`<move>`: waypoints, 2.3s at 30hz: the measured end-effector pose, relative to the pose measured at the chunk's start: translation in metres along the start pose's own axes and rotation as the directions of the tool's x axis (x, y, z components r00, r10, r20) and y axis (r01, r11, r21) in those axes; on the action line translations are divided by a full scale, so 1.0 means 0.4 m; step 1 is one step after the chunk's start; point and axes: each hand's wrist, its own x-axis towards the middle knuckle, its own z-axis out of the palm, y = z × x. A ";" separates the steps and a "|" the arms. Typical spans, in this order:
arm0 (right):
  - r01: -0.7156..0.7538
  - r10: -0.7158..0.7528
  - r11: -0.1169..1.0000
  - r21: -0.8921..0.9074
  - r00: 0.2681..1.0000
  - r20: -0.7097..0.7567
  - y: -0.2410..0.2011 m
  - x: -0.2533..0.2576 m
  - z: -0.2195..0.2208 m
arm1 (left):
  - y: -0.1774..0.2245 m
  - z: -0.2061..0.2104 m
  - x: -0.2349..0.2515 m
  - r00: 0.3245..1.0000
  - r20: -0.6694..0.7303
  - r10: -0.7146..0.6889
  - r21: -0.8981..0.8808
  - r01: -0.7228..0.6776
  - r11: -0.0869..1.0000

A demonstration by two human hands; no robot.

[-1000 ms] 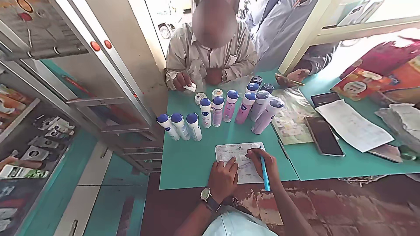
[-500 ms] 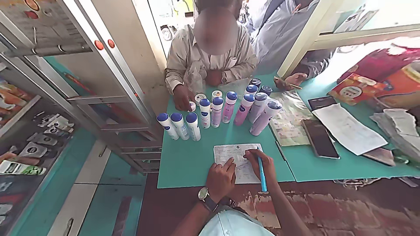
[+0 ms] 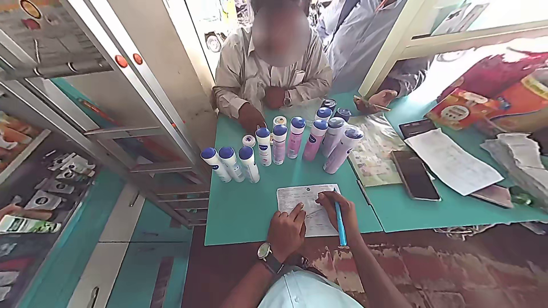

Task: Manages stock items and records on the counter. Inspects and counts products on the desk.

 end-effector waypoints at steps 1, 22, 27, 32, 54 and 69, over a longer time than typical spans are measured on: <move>-0.003 0.003 1.000 0.001 1.000 0.001 0.001 0.000 0.000 | 0.000 0.000 0.000 1.000 -0.003 -0.001 0.000 0.001 1.000; 0.008 -0.008 1.000 -0.009 1.000 0.000 0.000 0.000 0.000 | 0.003 0.002 -0.002 1.000 -0.007 -0.003 0.005 0.003 1.000; 0.011 -0.011 1.000 0.007 1.000 -0.004 0.000 0.001 0.003 | 0.000 0.001 -0.001 1.000 -0.012 -0.001 0.017 0.001 1.000; -0.001 0.001 1.000 -0.002 1.000 -0.003 -0.003 -0.001 -0.001 | 0.003 -0.001 -0.002 1.000 -0.006 -0.010 0.000 0.010 1.000; 0.354 -0.349 0.935 0.009 0.925 -0.152 -0.052 0.016 -0.010 | 0.006 -0.011 0.005 1.000 -0.001 -0.024 -0.013 0.024 1.000; -0.160 -0.079 0.544 0.823 0.967 0.241 -0.487 0.245 0.107 | -0.001 0.007 -0.004 0.997 -0.075 0.013 0.006 -0.012 1.000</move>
